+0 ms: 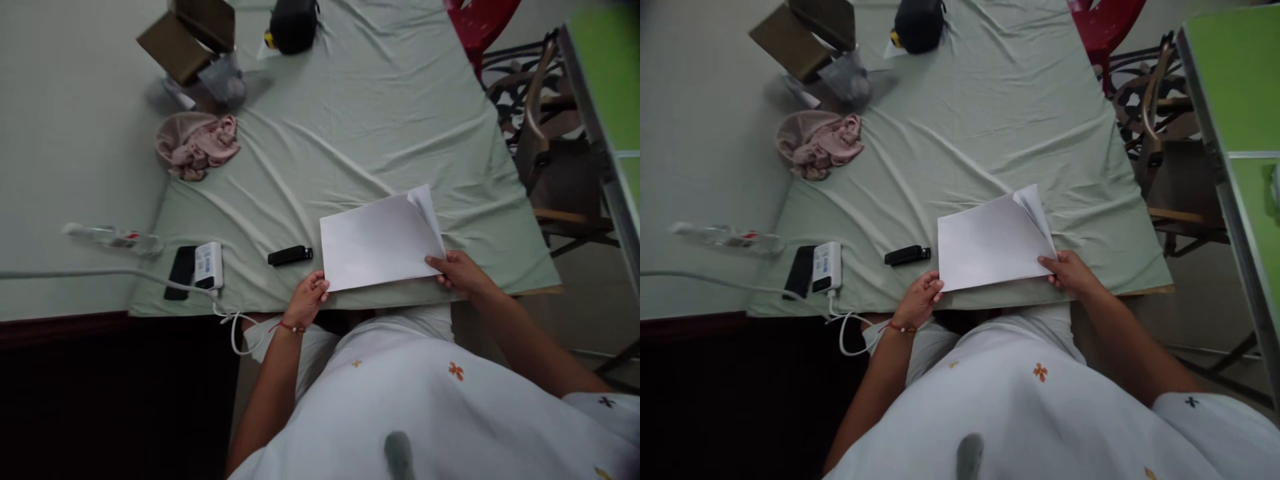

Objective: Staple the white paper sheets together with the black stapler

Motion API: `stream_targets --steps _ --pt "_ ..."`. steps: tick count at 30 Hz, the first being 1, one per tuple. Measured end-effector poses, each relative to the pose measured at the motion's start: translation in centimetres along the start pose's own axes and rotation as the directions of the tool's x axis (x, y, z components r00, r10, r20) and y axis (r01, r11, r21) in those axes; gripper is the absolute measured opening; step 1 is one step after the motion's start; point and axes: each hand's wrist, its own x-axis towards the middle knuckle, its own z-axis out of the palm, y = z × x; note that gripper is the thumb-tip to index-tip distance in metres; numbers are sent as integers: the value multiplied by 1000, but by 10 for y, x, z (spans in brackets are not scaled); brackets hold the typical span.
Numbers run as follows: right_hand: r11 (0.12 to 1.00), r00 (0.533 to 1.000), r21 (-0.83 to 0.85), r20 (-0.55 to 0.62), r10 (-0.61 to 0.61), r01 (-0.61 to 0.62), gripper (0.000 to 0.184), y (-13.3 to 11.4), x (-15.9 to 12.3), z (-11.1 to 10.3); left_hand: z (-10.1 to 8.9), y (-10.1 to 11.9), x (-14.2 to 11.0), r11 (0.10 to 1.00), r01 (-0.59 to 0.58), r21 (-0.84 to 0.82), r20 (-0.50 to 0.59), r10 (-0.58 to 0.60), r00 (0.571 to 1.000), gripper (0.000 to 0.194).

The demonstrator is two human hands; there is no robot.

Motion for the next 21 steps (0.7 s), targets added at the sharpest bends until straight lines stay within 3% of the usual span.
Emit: stream_targets --steps 2,4,5,6,8,9,10,12,17,21 --pt "999 999 2 -31 -34 34 48 -7 5 2 -8 0 0 997 -69 22 -99 71 993 39" --pt "997 994 13 -73 -81 82 42 -16 12 9 -18 3 2 967 -200 158 -254 236 938 29" --pt "994 991 16 -87 -105 107 38 -21 17 14 -24 5 4 923 -265 278 -335 352 874 22" --pt "992 988 17 -88 -126 128 34 -27 22 19 -31 8 7 851 -310 423 -397 482 782 17" --pt "988 985 7 -78 -151 152 28 -36 30 31 -44 14 16 660 -307 686 -400 694 598 16" --pt "988 986 -2 -68 -153 153 27 -40 33 37 -50 17 22 568 -286 772 -360 761 541 18" --pt "988 986 -11 -59 -154 153 25 -42 36 43 -56 20 30 492 -270 828 -309 801 513 21" --pt "988 987 -25 -41 -155 154 22 -46 40 52 -66 21 47 419 -267 868 -237 822 518 26" --pt "983 983 -42 -40 -180 178 21 -42 50 64 -80 12 80 466 -331 820 -147 732 665 33" --pt "980 979 -52 -59 -197 194 18 -35 57 69 -86 4 85 484 -372 792 -116 718 687 37"
